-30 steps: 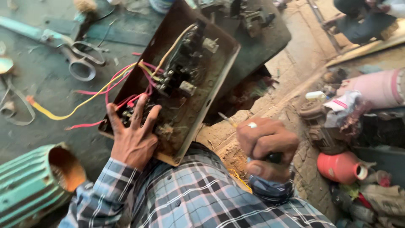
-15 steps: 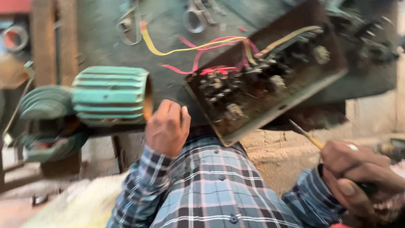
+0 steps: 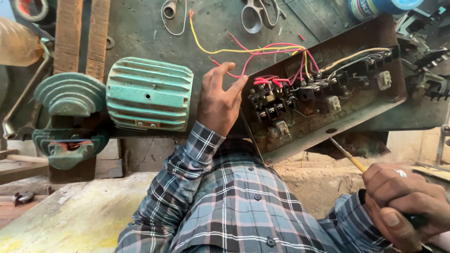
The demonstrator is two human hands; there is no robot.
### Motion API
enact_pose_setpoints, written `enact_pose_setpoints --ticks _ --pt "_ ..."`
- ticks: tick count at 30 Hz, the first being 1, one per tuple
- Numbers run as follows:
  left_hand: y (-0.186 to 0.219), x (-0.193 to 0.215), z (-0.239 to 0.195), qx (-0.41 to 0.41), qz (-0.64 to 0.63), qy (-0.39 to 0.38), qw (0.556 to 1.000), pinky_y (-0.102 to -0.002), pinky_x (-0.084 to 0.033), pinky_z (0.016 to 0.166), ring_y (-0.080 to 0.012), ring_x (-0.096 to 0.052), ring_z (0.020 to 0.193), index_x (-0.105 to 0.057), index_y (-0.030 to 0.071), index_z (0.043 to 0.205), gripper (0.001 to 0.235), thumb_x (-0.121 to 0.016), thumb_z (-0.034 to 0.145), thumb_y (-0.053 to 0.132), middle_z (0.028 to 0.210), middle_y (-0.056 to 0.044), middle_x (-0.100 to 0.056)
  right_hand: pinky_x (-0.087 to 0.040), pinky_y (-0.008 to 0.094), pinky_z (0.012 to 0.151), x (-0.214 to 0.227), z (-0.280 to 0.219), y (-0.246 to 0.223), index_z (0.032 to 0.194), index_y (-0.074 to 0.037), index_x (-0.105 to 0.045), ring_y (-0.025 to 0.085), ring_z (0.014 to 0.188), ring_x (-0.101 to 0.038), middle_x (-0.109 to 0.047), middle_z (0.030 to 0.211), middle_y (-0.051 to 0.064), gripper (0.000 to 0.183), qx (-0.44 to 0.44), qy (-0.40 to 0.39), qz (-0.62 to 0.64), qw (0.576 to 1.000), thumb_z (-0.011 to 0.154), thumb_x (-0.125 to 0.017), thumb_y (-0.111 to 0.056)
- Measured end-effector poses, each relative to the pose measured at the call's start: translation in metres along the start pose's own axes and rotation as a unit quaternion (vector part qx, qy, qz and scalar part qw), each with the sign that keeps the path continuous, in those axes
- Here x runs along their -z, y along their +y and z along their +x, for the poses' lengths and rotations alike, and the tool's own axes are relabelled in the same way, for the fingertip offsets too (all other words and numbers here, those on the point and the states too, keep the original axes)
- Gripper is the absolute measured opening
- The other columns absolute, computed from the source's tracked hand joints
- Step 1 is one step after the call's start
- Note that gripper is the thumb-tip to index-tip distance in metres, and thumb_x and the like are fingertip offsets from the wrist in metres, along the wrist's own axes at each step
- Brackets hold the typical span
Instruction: The person connects colored wires to terminals inside a metal electrical box using a screwdriver. They tighten screws to secure the wires and adjust connections throughout the process.
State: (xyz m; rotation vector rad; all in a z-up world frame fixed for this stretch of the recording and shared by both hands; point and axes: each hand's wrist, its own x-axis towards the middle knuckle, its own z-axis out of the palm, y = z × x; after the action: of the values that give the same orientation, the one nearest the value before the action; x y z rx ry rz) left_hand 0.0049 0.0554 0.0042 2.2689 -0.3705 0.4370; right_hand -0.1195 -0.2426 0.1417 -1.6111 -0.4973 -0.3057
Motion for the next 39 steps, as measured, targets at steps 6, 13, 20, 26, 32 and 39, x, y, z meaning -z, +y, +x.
enact_pose_setpoints --ticks 6,13,20,26,32,39 --pt "-0.005 0.005 -0.001 -0.009 -0.055 -0.047 0.997 -0.044 -0.047 0.110 -0.0353 -0.054 0.129 -0.074 0.009 0.118 0.041 -0.077 0.078 -0.001 0.139 -0.013 -0.056 -0.037 0.036 0.045 0.004 -0.009 0.010 0.065 -0.007 -0.049 0.013 0.042 -0.039 -0.051 0.054 0.005 0.021 0.021 0.032 0.014 0.999 0.076 -0.064 -0.017" --pt "-0.011 -0.007 0.012 -0.008 -0.071 -0.053 0.996 -0.046 -0.047 0.105 -0.0349 -0.054 0.124 -0.074 0.008 0.107 0.025 -0.079 0.082 0.002 0.136 -0.012 -0.056 -0.037 0.036 0.045 -0.006 0.004 0.004 0.064 -0.006 -0.049 0.013 0.042 -0.041 -0.051 0.054 0.006 0.019 0.000 0.018 -0.014 1.000 0.076 -0.063 -0.012" --pt "-0.007 -0.012 0.017 -0.025 -0.033 -0.079 0.996 -0.044 -0.049 0.097 -0.0295 -0.055 0.125 -0.071 0.006 0.101 0.012 -0.074 0.089 0.008 0.134 -0.007 -0.057 -0.036 0.036 0.045 -0.008 0.013 0.008 0.065 -0.006 -0.050 0.013 0.042 -0.041 -0.050 0.053 0.006 0.018 0.000 0.006 -0.004 1.000 0.076 -0.064 -0.011" --pt "-0.007 -0.014 0.023 -0.077 0.033 -0.061 0.995 -0.040 -0.048 0.091 -0.0228 -0.053 0.127 -0.072 0.007 0.095 0.007 -0.069 0.089 0.010 0.132 -0.002 -0.058 -0.036 0.037 0.045 -0.005 0.015 0.010 0.065 -0.007 -0.050 0.013 0.042 -0.042 -0.050 0.053 0.007 0.018 -0.007 -0.021 -0.006 1.000 0.078 -0.062 -0.011" --pt "-0.009 -0.015 0.025 -0.082 0.004 -0.063 0.995 -0.040 -0.048 0.090 -0.0230 -0.053 0.127 -0.073 0.007 0.092 0.006 -0.070 0.087 0.008 0.129 0.000 -0.060 -0.036 0.037 0.045 -0.006 0.013 0.014 0.063 -0.007 -0.049 0.012 0.041 -0.041 -0.051 0.052 0.007 0.018 0.002 0.001 0.011 1.000 0.075 -0.063 -0.010" --pt "-0.011 -0.011 0.021 -0.047 -0.096 -0.087 0.990 -0.042 -0.049 0.103 -0.0285 -0.053 0.129 -0.075 0.004 0.095 0.012 -0.075 0.083 -0.001 0.129 -0.004 -0.060 -0.038 0.037 0.044 -0.007 0.016 0.016 0.062 -0.007 -0.049 0.014 0.040 -0.041 -0.050 0.052 0.009 0.017 0.011 0.004 0.021 1.000 0.070 -0.063 -0.009"
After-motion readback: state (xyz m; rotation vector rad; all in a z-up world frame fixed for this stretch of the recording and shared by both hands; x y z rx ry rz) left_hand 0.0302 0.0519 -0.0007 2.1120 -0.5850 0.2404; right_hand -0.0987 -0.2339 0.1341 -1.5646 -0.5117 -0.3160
